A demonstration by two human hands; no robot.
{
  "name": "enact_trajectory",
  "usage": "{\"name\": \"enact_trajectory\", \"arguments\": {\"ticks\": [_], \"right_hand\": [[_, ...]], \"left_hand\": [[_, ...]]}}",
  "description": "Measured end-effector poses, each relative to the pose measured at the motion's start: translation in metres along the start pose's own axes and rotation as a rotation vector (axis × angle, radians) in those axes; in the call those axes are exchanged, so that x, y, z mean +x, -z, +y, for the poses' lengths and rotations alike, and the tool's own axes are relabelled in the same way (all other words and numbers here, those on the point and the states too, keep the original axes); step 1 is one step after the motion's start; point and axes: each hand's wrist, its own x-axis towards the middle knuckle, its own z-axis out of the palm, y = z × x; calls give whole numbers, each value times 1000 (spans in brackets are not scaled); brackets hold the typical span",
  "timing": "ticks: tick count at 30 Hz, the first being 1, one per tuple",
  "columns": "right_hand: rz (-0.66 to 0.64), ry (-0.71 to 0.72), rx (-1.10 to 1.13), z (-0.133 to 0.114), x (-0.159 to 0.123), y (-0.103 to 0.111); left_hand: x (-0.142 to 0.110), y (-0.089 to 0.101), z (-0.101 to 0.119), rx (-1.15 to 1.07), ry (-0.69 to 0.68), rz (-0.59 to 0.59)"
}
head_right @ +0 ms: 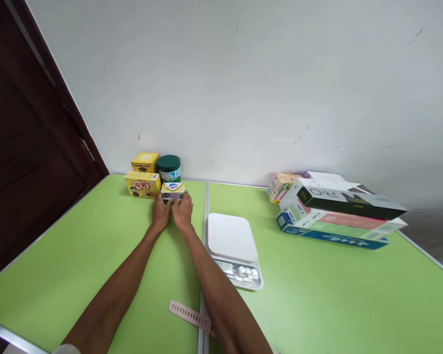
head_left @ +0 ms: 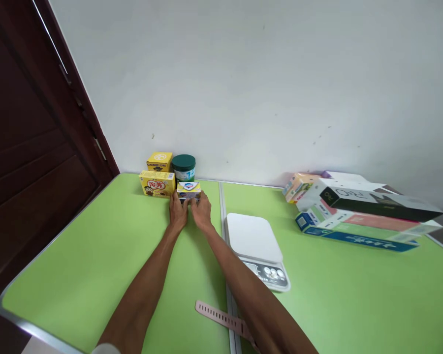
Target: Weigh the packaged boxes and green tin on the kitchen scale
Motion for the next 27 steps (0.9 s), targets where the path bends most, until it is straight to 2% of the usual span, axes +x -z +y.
{"name": "enact_trajectory", "arguments": {"ticks": [5,14,18,20,22,24,27], "right_hand": [[1,3,50,0,-2,-4],[-37,-34,122,-8,-17,0],[-16,-35,124,-18,-22,15],[-45,55,120,-25,-31,36],[-86,184,127,-31,-43,67],[-73,280,138,-31,-57,109],[96,305,100,-10,-70,185]], "left_hand": [[-6,7,2,95,-21,53],[4,14,16,247,13,116],[7,14,18,235,20,129],[8,15,18,215,20,122],[7,16,18,199,15,118],[4,19,19,192,3,130],[-5,25,24,189,-46,214]]}}
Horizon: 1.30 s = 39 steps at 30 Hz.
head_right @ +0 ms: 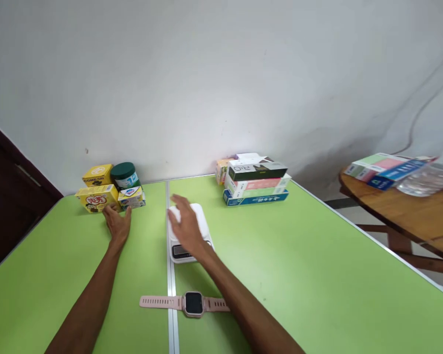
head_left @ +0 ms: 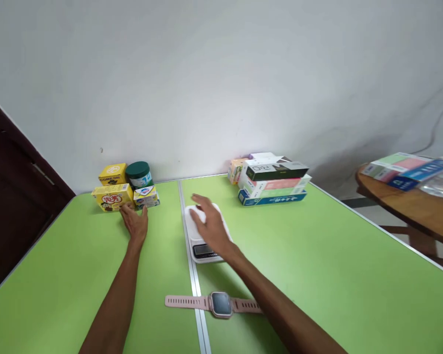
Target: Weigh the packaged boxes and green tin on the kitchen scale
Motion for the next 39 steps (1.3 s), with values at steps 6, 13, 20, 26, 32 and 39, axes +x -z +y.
{"name": "enact_trajectory", "arguments": {"ticks": [6,13,20,26,32,39], "right_hand": [[611,-117,-388,91,-12,153],[844,-223,-416,144,23,216],[708,-265,-331,134,77,233],[639,-252,-305,105,67,237],[484,-189,-168,41,38,197],[189,-230,16,8,-19,113]], "left_hand": [[-36,0,55,-115,-178,-8],[-103,-68,185,-367,-317,-542],[-129,-145,282,-468,-192,-903],[-133,-144,297,-480,-134,-891],[-115,-60,249,-465,-119,-808],[-121,27,142,-391,27,-713]]}}
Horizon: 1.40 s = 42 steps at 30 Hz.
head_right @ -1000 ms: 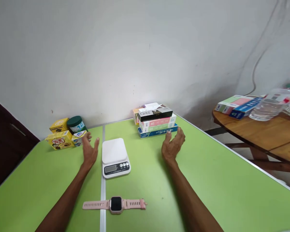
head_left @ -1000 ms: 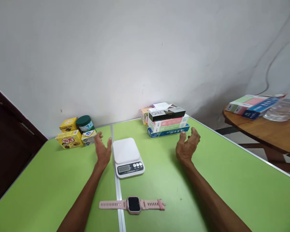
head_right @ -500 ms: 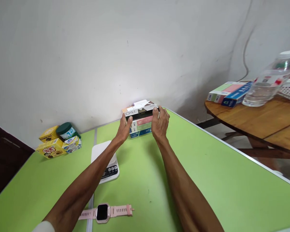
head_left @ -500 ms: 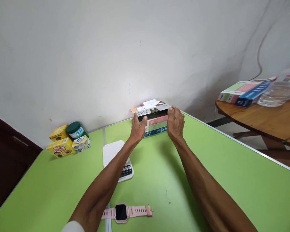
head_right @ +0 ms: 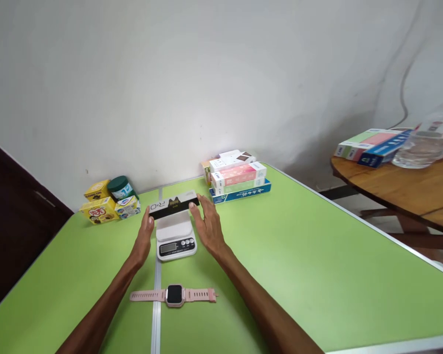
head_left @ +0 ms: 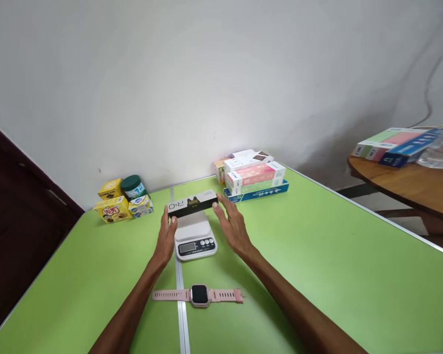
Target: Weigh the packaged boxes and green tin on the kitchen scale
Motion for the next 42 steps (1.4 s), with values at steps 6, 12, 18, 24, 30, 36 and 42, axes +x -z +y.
{"name": "enact_trajectory", "arguments": {"ticks": [6,12,18,24,30,36,42], "right_hand": [[-84,-94,-11,22,-35,-19],[-15,-248,-91,45,-28,-2],[-42,-190,-187,59,-23,7],[-37,-197,-207,56,-25,4],[-39,-165,-153,51,-27,2],[-110,-92,-103,44,-37,-11],[-119,-47,-118,19,-48,-26]], "left_hand": [[-31,13,-40,-28,72,-14],[-12,22,-73,-367,131,144],[3,42,-82,-684,291,282],[-3,36,-85,-590,204,262],[-16,28,-83,-313,90,240],[-43,9,-56,-37,-81,18],[-44,14,-43,-91,-18,19]]}}
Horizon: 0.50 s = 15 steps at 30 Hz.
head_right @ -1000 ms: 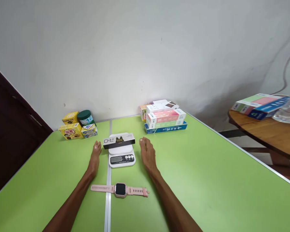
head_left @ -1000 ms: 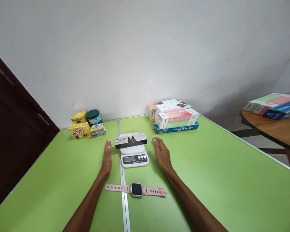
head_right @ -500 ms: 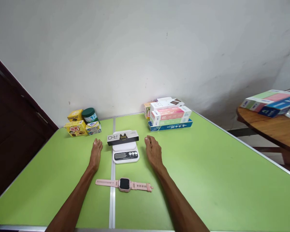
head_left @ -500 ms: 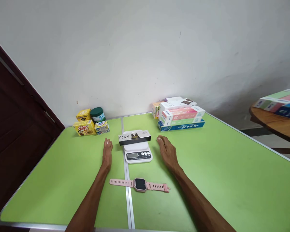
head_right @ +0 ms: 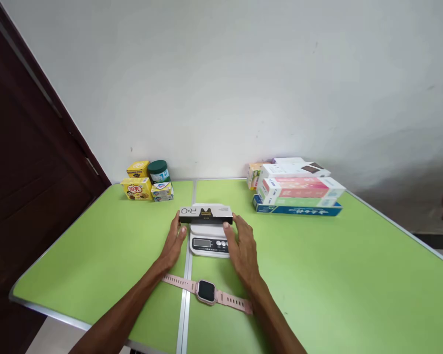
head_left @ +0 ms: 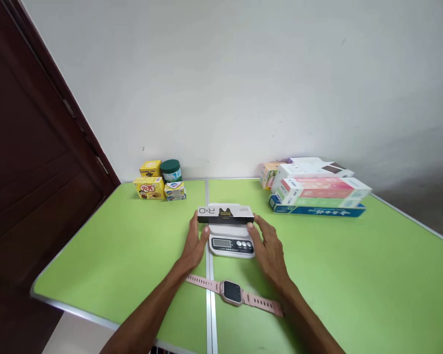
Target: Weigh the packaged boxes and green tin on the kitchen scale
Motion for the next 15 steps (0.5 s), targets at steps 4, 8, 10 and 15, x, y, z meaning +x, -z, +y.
{"name": "enact_trajectory", "arguments": {"ticks": [4,8,10,15], "right_hand": [[-93,32,28,-35,-1,-39],[-274,24,82,-64,3,-112],[-362,55,97,-71,5,-153],[-526,24,30,-68,5,-233]], "left_hand": [[7,39,0,-52,-21,236],[19,103,-18,-81,23,442],[25,138,-36,-80,78,510],[42,200,-79,206,201,633]]}}
